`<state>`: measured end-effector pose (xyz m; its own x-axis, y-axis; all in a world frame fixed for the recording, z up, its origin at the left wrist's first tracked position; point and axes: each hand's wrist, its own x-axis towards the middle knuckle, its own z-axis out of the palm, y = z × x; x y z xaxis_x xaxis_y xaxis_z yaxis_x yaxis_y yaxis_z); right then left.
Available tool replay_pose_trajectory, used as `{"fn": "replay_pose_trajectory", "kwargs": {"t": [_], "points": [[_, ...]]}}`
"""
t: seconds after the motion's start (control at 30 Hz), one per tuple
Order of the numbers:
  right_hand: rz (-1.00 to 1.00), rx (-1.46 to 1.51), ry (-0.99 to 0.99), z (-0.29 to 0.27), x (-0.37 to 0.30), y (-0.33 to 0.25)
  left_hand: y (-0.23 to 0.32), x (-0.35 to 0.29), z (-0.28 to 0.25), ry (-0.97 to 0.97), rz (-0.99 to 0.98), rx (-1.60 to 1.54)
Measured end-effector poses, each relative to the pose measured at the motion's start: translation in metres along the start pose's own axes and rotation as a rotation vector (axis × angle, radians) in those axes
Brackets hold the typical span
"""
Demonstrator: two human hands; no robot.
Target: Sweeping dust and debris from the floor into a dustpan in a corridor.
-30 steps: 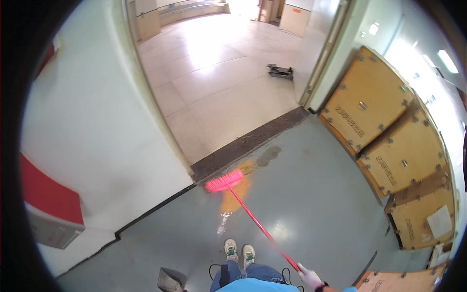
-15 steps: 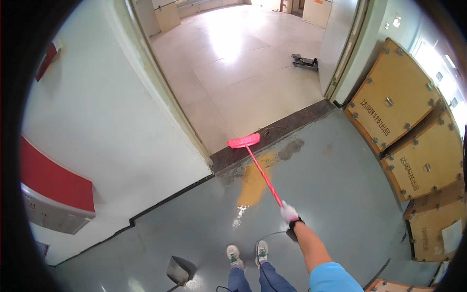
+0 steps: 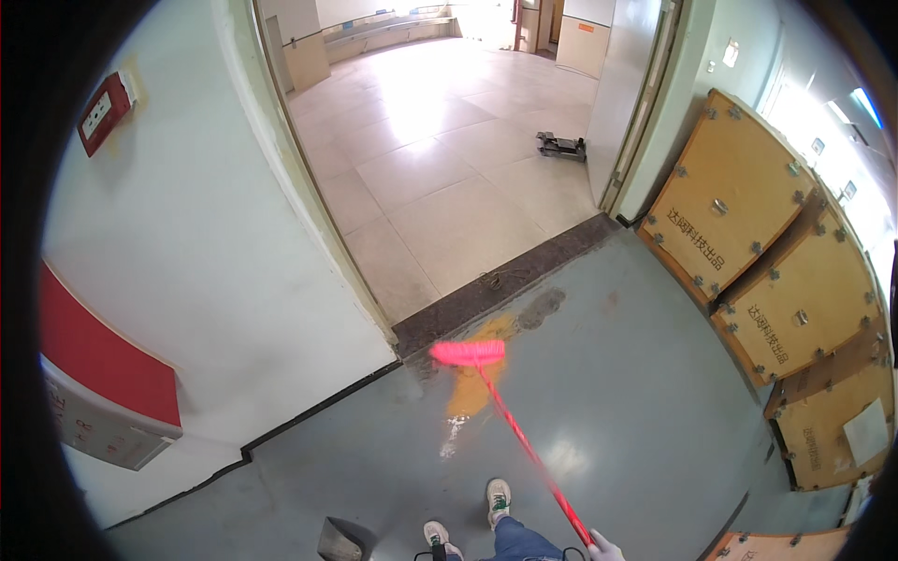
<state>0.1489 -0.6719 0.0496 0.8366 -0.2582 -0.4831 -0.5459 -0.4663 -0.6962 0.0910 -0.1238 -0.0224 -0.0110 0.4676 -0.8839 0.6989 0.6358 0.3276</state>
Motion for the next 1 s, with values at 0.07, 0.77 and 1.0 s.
{"fn": "replay_pose_trajectory", "kwargs": {"t": [0.07,0.77,1.0], "points": [[0.132,0.064,-0.044,0.007,0.056,-0.029,-0.003,0.002,-0.012,0.053,0.116,0.000],[0.301,-0.131,-0.123,0.078,0.295,-0.079,-0.072,-0.136,-0.085,0.040,0.215,1.185],[0.411,-0.260,-0.219,0.087,0.048,-0.029,-0.073,0.062,-0.135,0.030,0.095,0.024]]}}
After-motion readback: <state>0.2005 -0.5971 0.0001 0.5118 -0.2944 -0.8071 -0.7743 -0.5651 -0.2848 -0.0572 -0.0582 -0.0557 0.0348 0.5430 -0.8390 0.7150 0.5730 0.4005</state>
